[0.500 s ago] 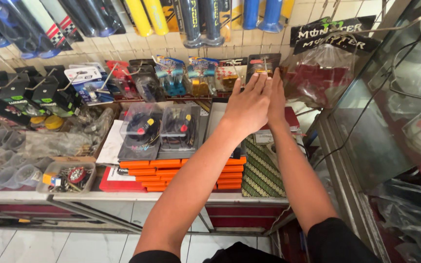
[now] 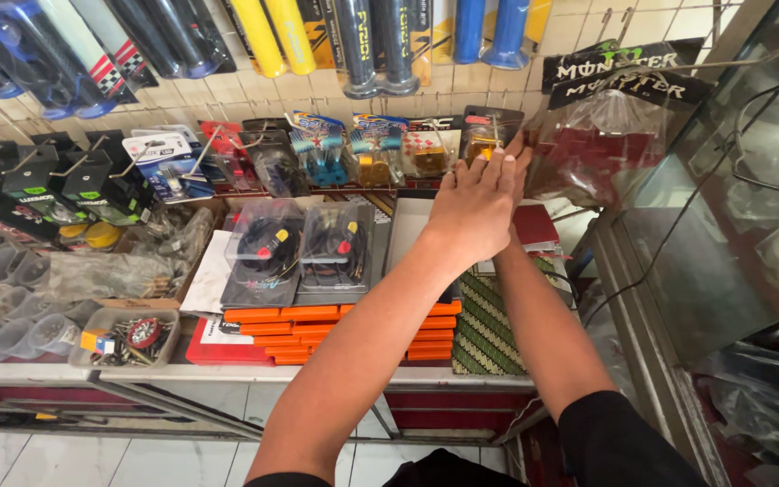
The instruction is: The person picks up several packaged motorcycle parts from a shelf and places them onto a glass display counter.
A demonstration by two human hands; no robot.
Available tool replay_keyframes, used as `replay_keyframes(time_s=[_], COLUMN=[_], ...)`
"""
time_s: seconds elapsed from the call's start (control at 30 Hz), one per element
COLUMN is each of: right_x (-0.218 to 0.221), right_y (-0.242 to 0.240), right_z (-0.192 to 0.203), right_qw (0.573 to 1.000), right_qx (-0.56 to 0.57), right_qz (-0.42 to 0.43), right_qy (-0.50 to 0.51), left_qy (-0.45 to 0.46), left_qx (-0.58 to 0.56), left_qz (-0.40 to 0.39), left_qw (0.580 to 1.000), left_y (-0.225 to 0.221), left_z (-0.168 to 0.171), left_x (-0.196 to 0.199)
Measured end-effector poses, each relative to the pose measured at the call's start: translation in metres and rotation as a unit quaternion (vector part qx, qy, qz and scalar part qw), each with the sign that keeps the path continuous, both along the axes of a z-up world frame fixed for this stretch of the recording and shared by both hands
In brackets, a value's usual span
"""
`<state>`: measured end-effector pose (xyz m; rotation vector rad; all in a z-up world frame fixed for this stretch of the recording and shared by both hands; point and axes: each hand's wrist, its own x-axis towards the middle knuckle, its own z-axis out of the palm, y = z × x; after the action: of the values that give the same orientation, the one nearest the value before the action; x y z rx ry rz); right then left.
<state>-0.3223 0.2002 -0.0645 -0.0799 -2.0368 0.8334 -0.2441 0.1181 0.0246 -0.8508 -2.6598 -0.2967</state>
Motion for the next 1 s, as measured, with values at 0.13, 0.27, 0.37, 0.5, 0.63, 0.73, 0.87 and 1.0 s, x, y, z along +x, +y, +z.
replay_keyframes(time_s=[0.13,0.27,0.37,0.5,0.63,0.73,0.87,1.0], right_x=[0.004,0.011,0.014,0.022,0.039,0.054,0.075,0.09], right_y=[-0.003,0.002,0.009,0.017,0.019,0.02,0.014,0.01], right_z=[-0.005,-0.012,-0.011,-0.009,-0.008,-0.002,0.005,0.012], right_qw=[1.0,1.0,1.0,1.0,0.999,0.997,0.995,0.996], right_qx=[-0.003,-0.006,-0.013,-0.024,-0.026,-0.02,-0.046,-0.036], right_qz=[0.0,-0.003,-0.002,0.002,0.025,0.055,0.075,0.064], right_qy=[0.008,0.008,0.016,0.016,0.029,0.05,0.043,0.054], left_qy=[0.031,0.022,0.005,-0.038,-0.036,-0.043,-0.046,-0.07], left_qx=[-0.006,-0.001,-0.005,-0.014,-0.011,-0.024,-0.025,-0.037], left_qz=[-0.006,-0.005,0.0,0.002,0.011,0.019,0.029,0.04], left_qw=[0.999,1.0,1.0,0.999,0.999,0.999,0.998,0.996], left_y=[-0.001,0.003,0.005,0.005,0.002,0.002,0.0,-0.004], left_z=[-0.005,-0.007,-0.003,0.003,0.006,0.01,0.012,0.014], left_x=[-0.001,-0.001,0.0,0.004,0.008,0.011,0.015,0.017])
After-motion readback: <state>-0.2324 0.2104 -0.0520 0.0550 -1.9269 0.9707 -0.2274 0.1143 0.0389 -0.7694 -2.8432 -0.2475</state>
